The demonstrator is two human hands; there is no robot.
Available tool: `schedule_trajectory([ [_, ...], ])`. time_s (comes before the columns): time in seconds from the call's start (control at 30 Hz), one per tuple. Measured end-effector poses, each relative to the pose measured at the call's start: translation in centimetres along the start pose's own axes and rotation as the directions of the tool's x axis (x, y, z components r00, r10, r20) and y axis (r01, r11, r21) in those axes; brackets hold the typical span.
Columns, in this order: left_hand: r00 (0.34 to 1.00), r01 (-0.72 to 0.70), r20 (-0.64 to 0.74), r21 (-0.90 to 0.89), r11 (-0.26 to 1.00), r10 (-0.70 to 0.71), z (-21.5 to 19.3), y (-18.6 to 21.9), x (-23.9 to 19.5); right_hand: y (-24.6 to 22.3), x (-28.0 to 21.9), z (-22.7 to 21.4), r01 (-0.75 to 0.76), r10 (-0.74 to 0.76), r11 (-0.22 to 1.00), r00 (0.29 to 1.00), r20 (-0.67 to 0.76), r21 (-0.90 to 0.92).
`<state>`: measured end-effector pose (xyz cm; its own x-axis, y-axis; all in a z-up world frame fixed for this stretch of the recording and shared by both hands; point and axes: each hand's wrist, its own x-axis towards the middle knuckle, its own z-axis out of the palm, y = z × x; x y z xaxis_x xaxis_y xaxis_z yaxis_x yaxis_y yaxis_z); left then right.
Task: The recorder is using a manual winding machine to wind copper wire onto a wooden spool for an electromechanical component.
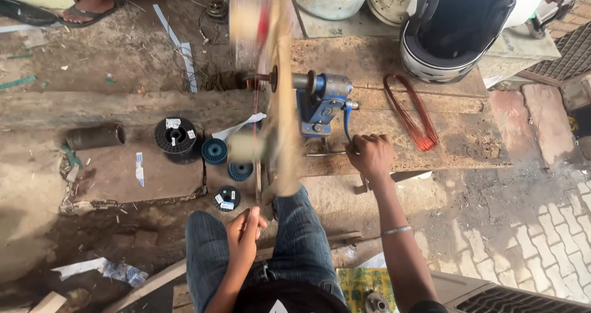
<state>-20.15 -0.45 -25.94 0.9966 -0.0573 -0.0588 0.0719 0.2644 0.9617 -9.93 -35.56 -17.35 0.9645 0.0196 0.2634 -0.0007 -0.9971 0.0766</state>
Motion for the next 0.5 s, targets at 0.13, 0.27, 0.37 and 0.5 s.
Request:
schedule_trajectory([
  [0.13, 0.998, -0.015, 0.052, -0.109, 0.994, 0.02, -0.5, -0.7, -0.3, -0.2, -1.2, -2.8, 0.011, -0.01, 1.0, 0.998, -0.066, 0.014],
  [0.27, 0.995, -0.053, 0.075, -0.152, 0.987, 0.065, -0.8, -2.0, -0.3, 0.0, -0.5, -6.0, 0.063, -0.067, 0.998, 0.947, -0.313, -0.021],
  [0.37, 0.998, -0.025, 0.045, -0.157, 0.987, 0.033, -1.1, -3.9, -0.4, 1.2, 1.0, -7.5, 0.072, -0.108, 0.992, 0.909, -0.402, -0.103],
  [0.5, 1.0, 0.008, 0.02, -0.13, 0.991, -0.006, -0.6, -2.9, -0.4, 3.2, 4.8, -7.5, 0.129, -0.198, 0.977, 0.843, -0.501, -0.169],
])
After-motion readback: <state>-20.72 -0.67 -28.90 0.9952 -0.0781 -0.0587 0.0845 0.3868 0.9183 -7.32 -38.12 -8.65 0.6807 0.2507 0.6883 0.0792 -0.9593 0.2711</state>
